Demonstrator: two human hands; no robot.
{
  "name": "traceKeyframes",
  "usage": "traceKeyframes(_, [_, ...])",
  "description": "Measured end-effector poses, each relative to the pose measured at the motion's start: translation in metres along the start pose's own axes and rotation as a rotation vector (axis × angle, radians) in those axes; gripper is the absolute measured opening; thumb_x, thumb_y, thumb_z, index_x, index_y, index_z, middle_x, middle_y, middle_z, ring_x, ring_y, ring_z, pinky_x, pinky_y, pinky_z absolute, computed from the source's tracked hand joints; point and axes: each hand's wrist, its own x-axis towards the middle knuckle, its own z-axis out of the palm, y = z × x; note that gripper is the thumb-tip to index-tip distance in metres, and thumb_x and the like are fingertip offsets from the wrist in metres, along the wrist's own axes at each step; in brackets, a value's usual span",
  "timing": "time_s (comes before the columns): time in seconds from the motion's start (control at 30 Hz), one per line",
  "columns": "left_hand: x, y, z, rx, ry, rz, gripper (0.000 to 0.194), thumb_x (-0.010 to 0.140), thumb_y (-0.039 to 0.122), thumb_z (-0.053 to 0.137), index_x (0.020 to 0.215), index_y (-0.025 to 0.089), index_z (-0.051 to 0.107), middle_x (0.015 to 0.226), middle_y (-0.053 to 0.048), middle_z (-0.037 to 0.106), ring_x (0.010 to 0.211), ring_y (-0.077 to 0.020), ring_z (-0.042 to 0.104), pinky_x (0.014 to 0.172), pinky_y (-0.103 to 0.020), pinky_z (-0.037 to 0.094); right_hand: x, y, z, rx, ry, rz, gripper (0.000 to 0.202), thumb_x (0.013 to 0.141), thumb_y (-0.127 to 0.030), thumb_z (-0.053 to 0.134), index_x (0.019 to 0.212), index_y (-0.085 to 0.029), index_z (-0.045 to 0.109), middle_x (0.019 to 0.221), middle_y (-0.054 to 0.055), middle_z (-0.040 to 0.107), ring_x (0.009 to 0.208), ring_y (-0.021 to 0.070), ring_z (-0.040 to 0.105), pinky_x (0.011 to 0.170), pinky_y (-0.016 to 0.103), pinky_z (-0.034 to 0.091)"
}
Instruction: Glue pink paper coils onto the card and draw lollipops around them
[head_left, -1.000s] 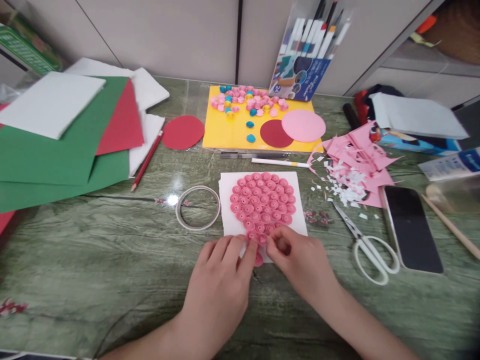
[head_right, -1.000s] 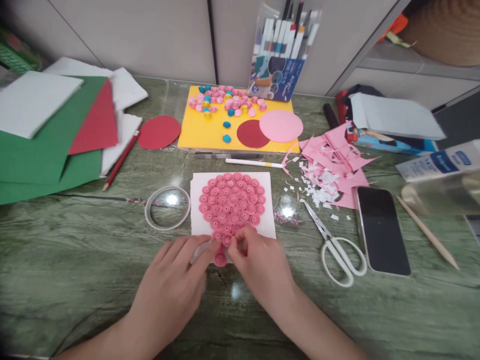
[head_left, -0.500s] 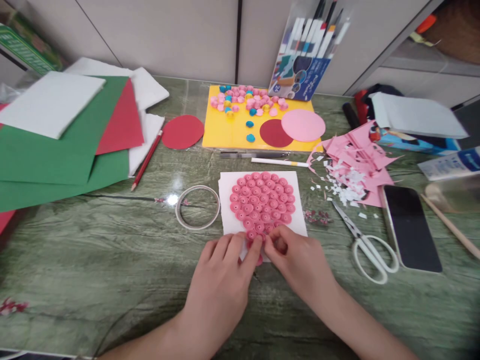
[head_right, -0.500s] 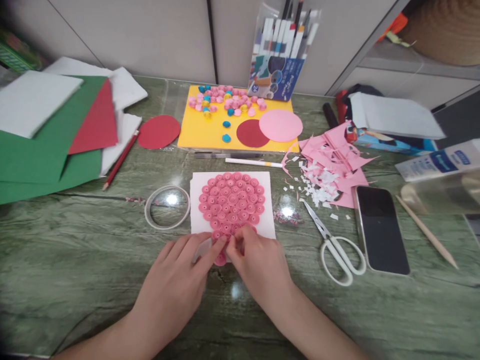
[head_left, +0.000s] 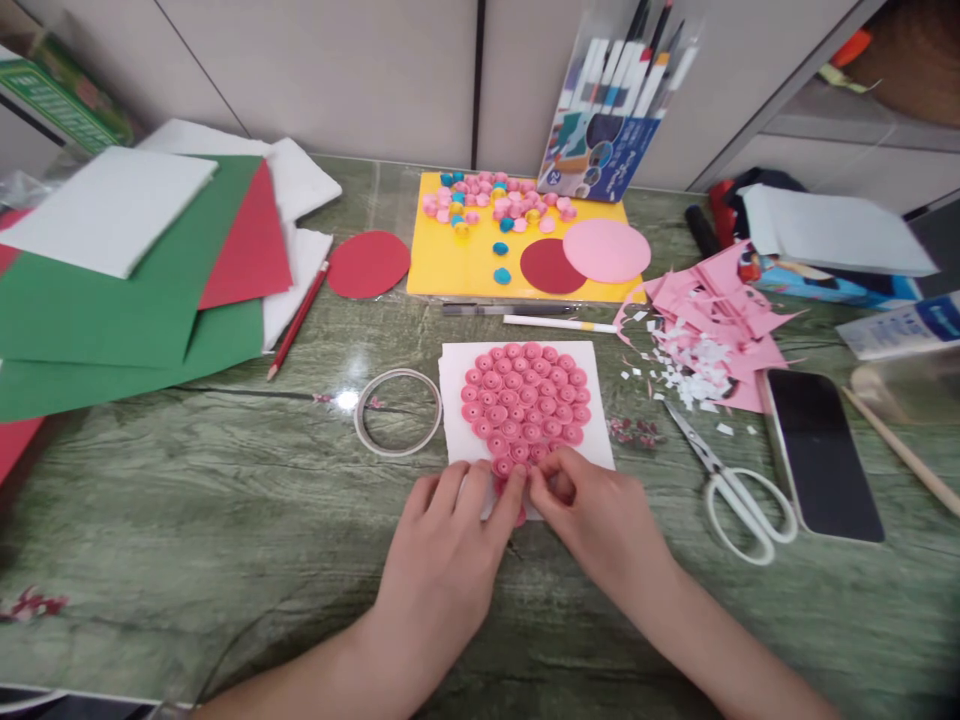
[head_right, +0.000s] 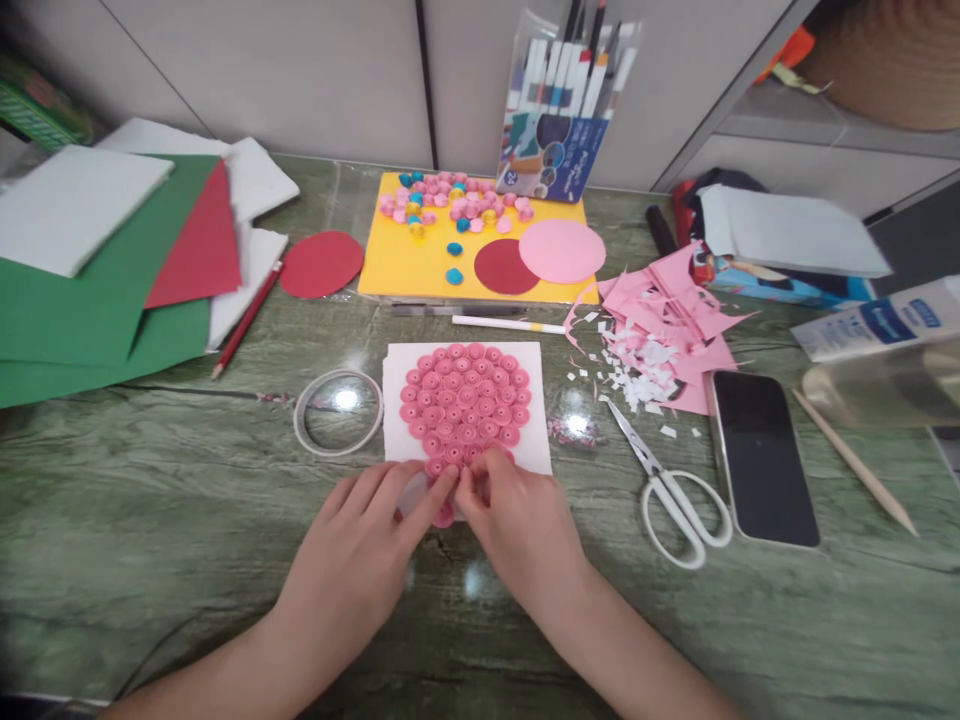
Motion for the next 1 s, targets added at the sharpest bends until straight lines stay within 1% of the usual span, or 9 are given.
traceKeyframes(0.07, [0.000,0.000,0.001,0.006,0.000,-0.002,0.053,0.081,0.007,0.044,0.131,0.023,0.043,0.105,-0.008,0.057,0.093,-0.0255,0.052,0.073,-0.040,0.046,0.001,0.000,-0.009,0.084,-0.041,0.019,0.020,0.083,-0.032,0.050,0.068,-0.020,0.059,0.046,-0.005,0.056,0.040,0.0100,0.053,0.046,0.021,0.035])
traceKeyframes(0.13, [0.001,0.000,0.002,0.003,0.007,-0.002,0.052,0.081,0.007,0.043,0.131,0.024,0.043,0.105,-0.008,0.057,0.095,-0.0250,0.052,0.074,-0.040,0.046,0.001,0.003,-0.020,0.158,-0.052,0.051,0.024,0.084,-0.035,0.049,0.070,-0.021,0.061,0.042,-0.006,0.054,0.037,0.0091,0.051,0.046,0.021,0.035])
traceKeyframes(0.23, [0.002,-0.001,0.002,-0.006,0.024,0.014,0.050,0.081,0.006,0.042,0.129,0.024,0.045,0.106,-0.008,0.057,0.093,-0.0240,0.053,0.073,-0.038,0.045,0.001,0.011,-0.037,0.211,0.009,0.124,0.029,0.086,-0.042,0.048,0.072,-0.021,0.061,0.038,-0.008,0.050,0.035,0.0083,0.049,0.046,0.020,0.036])
traceKeyframes(0.33, [0.001,0.000,0.001,0.005,0.042,0.013,0.055,0.080,0.004,0.041,0.131,0.024,0.043,0.109,-0.009,0.056,0.093,-0.0240,0.053,0.073,-0.039,0.044,0.000,0.019,-0.045,0.209,0.083,0.154,0.029,0.086,-0.044,0.048,0.072,-0.021,0.060,0.039,-0.008,0.050,0.036,0.0079,0.049,0.047,0.020,0.036])
traceKeyframes(0.43, [-0.001,0.000,0.000,0.032,0.041,-0.006,0.061,0.079,0.002,0.042,0.134,0.027,0.038,0.112,-0.009,0.054,0.094,-0.0248,0.052,0.073,-0.039,0.044,0.000,0.023,-0.046,0.138,0.149,0.098,0.026,0.085,-0.040,0.049,0.072,-0.021,0.060,0.042,-0.007,0.052,0.037,0.0083,0.050,0.049,0.021,0.036])
traceKeyframes(0.53, [-0.002,0.002,0.000,0.052,0.026,-0.010,0.060,0.079,0.003,0.043,0.133,0.029,0.039,0.112,-0.009,0.053,0.096,-0.0251,0.051,0.074,-0.039,0.043,0.000,0.022,-0.044,0.088,0.177,0.032,0.024,0.084,-0.038,0.049,0.072,-0.020,0.060,0.043,-0.006,0.054,0.038,0.0090,0.051,0.048,0.021,0.034])
traceKeyframes(0.63, [-0.001,0.004,0.000,0.060,0.033,0.000,0.057,0.080,0.003,0.042,0.131,0.027,0.042,0.109,-0.009,0.053,0.098,-0.0254,0.050,0.075,-0.038,0.043,0.000,0.021,-0.042,0.082,0.174,-0.004,0.023,0.085,-0.036,0.048,0.072,-0.020,0.059,0.044,-0.006,0.056,0.040,0.0097,0.054,0.048,0.021,0.035])
traceKeyframes(0.8, [-0.001,0.006,0.000,0.059,0.078,-0.015,0.052,0.081,0.003,0.042,0.128,0.027,0.046,0.104,-0.010,0.053,0.101,-0.0257,0.047,0.078,-0.040,0.040,-0.001,0.021,-0.040,0.068,0.157,-0.007,0.021,0.085,-0.035,0.049,0.073,-0.021,0.060,0.046,-0.006,0.058,0.043,0.0102,0.056,0.052,0.021,0.036])
traceKeyframes(1.0, [-0.001,0.006,0.003,0.089,0.119,-0.023,0.049,0.081,0.004,0.043,0.124,0.027,0.050,0.098,-0.009,0.054,0.097,-0.0246,0.047,0.081,-0.042,0.037,-0.001,0.021,-0.038,0.074,0.159,-0.035,0.021,0.084,-0.033,0.048,0.072,-0.021,0.060,0.046,-0.005,0.058,0.043,0.0112,0.056,0.053,0.022,0.036])
